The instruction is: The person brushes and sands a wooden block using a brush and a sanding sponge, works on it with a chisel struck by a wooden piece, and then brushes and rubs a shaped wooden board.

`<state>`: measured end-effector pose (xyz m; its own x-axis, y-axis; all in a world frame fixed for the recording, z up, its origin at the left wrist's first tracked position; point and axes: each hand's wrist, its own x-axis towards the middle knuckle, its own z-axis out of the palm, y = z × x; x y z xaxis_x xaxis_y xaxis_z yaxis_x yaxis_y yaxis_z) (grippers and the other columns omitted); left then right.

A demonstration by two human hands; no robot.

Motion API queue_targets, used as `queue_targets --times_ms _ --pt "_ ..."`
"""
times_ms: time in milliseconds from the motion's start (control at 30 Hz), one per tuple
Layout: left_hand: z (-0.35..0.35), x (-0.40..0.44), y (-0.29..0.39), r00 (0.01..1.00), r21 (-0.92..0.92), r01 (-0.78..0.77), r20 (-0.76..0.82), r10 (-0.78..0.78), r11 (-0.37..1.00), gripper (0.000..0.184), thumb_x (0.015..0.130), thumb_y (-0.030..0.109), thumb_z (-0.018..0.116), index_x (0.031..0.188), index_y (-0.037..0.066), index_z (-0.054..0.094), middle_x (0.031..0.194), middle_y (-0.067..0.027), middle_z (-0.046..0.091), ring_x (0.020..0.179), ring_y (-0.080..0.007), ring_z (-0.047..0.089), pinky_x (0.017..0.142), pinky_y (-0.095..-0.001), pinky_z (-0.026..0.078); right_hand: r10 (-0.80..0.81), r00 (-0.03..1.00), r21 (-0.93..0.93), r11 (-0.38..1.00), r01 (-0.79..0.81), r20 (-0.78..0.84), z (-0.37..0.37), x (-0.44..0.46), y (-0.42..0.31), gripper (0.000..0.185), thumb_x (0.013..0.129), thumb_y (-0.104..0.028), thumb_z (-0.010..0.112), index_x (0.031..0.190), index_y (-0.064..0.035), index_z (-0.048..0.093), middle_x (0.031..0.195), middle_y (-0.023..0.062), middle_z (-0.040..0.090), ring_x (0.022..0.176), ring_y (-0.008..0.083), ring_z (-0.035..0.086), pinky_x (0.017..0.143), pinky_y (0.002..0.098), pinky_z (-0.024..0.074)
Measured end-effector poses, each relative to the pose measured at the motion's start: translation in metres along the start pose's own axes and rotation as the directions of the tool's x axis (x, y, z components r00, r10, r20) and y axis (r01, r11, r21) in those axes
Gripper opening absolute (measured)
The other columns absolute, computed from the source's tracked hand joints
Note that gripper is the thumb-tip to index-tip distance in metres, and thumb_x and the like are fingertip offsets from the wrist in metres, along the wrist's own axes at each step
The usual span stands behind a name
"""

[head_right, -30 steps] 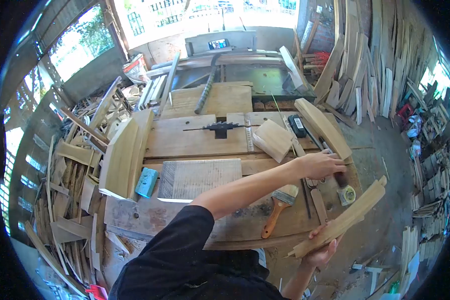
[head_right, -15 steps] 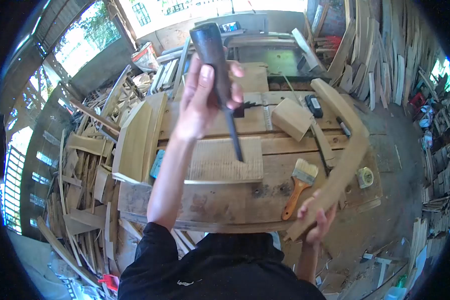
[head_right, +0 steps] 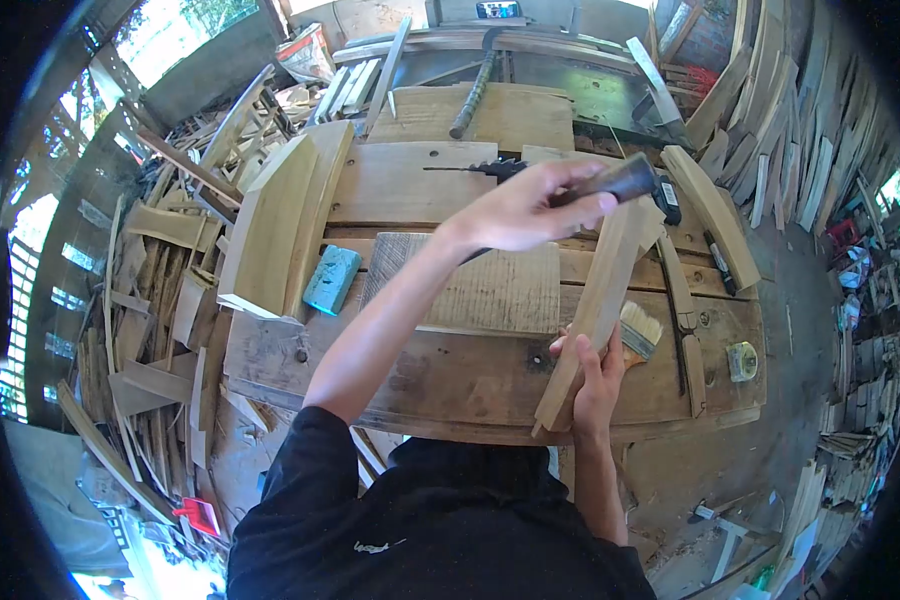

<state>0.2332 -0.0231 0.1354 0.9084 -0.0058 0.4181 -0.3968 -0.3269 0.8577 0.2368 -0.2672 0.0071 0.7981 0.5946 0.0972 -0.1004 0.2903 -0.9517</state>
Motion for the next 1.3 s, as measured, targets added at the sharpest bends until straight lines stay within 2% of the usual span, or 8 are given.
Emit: queue_targets --times_ms 133,433,533,800,933,1000,1233,1300 --pt "0.036 -0.002 -0.004 0.943 0.361 -0.262 -0.103 0.318 0.895 0.040 0.096 0.020 0.076 0.129 0.009 0.057 0.080 -0.0112 0.070 0.072 -0.0299 0.072 0.064 -0.0448 0.053 0.060 0.998 0.108 0.993 -0.056 -0.027 0.005 0.005 0.009 0.040 0.108 -0.018 0.057 0.143 0.0001 0.050 0.109 0.0105 0.068 0.093 0.0180 0.068 0.090 0.0336 0.0516" --pt "0.071 -0.024 -0.013 0.987 0.633 0.097 -0.162 0.009 0.768 0.048 0.090 0.022 0.078 0.128 0.011 0.051 0.095 -0.0158 0.069 0.080 -0.0405 0.072 0.067 -0.0496 0.056 0.064 0.989 0.354 0.935 -0.012 -0.137 -0.007 0.015 0.015 0.043 0.111 -0.024 0.054 0.148 -0.0030 0.047 0.118 0.0110 0.063 0.094 0.0216 0.064 0.087 0.0374 0.0535" --pt "0.077 -0.031 -0.004 0.970 0.683 0.037 -0.201 0.139 0.729 0.049 0.093 0.033 0.078 0.127 0.010 0.052 0.103 -0.0177 0.063 0.078 -0.0405 0.072 0.064 -0.0483 0.056 0.078 0.936 0.374 0.925 0.059 -0.342 -0.022 0.010 -0.014 0.047 0.111 -0.023 0.054 0.152 -0.0042 0.042 0.122 0.0113 0.063 0.094 0.0220 0.064 0.081 0.0364 0.0546" --pt "0.084 -0.014 -0.018 0.984 0.689 0.057 -0.162 0.077 0.723 0.047 0.100 0.047 0.069 0.118 0.005 0.058 0.098 -0.0160 0.069 0.078 -0.0373 0.074 0.063 -0.0463 0.056 -0.371 0.919 -0.335 0.890 0.309 -0.137 -0.091 0.003 -0.073 0.061 0.112 -0.029 0.055 0.160 0.0004 0.034 0.143 0.0227 0.061 0.076 0.0183 0.065 0.067 0.0315 0.0531" --pt "0.089 -0.004 -0.004 0.940 0.641 -0.019 -0.250 0.231 0.768 0.049 0.100 0.044 0.070 0.130 0.007 0.058 0.093 -0.0146 0.073 0.074 -0.0364 0.073 0.061 -0.0453 0.056 -0.327 0.916 -0.193 0.939 0.286 -0.233 -0.087 0.000 -0.098 0.060 0.113 -0.032 0.054 0.162 -0.0014 0.034 0.132 0.0217 0.064 0.075 0.0169 0.064 0.066 0.0320 0.0538" --pt "0.090 -0.001 0.000 0.911 0.624 -0.058 -0.286 0.298 0.779 0.052 0.100 0.043 0.070 0.135 0.008 0.058 0.093 -0.0147 0.072 0.072 -0.0366 0.073 0.061 -0.0453 0.056 -0.088 0.996 -0.297 0.950 0.093 0.029 -0.081 -0.006 -0.109 0.060 0.115 -0.034 0.050 0.164 -0.0056 0.032 0.116 0.0183 0.065 0.074 0.0170 0.063 0.068 0.0320 0.0540" --pt "0.085 -0.004 -0.003 0.913 0.579 -0.035 -0.314 0.262 0.814 0.051 0.098 0.044 0.072 0.133 0.009 0.060 0.096 -0.0154 0.074 0.074 -0.0381 0.073 0.061 -0.0463 0.056 -0.411 0.826 -0.073 0.906 0.417 -0.386 -0.061 0.003 -0.091 0.069 0.115 -0.035 0.050 0.172 -0.0124 0.018 0.097 0.0122 0.061 0.071 0.0149 0.057 0.064 0.0297 0.0512" --pt "0.082 -0.003 -0.004 0.911 0.572 -0.065 -0.300 0.282 0.817 0.049 0.098 0.044 0.072 0.131 0.009 0.060 0.096 -0.0156 0.074 0.074 -0.0385 0.073 0.061 -0.0465 0.056 -0.268 0.960 -0.509 0.816 0.274 0.087 -0.068 -0.005 -0.102 0.073 0.114 -0.036 0.052 0.172 -0.0116 0.016 0.101 0.0115 0.060 0.072 0.0138 0.056 0.064 0.0280 0.0499"
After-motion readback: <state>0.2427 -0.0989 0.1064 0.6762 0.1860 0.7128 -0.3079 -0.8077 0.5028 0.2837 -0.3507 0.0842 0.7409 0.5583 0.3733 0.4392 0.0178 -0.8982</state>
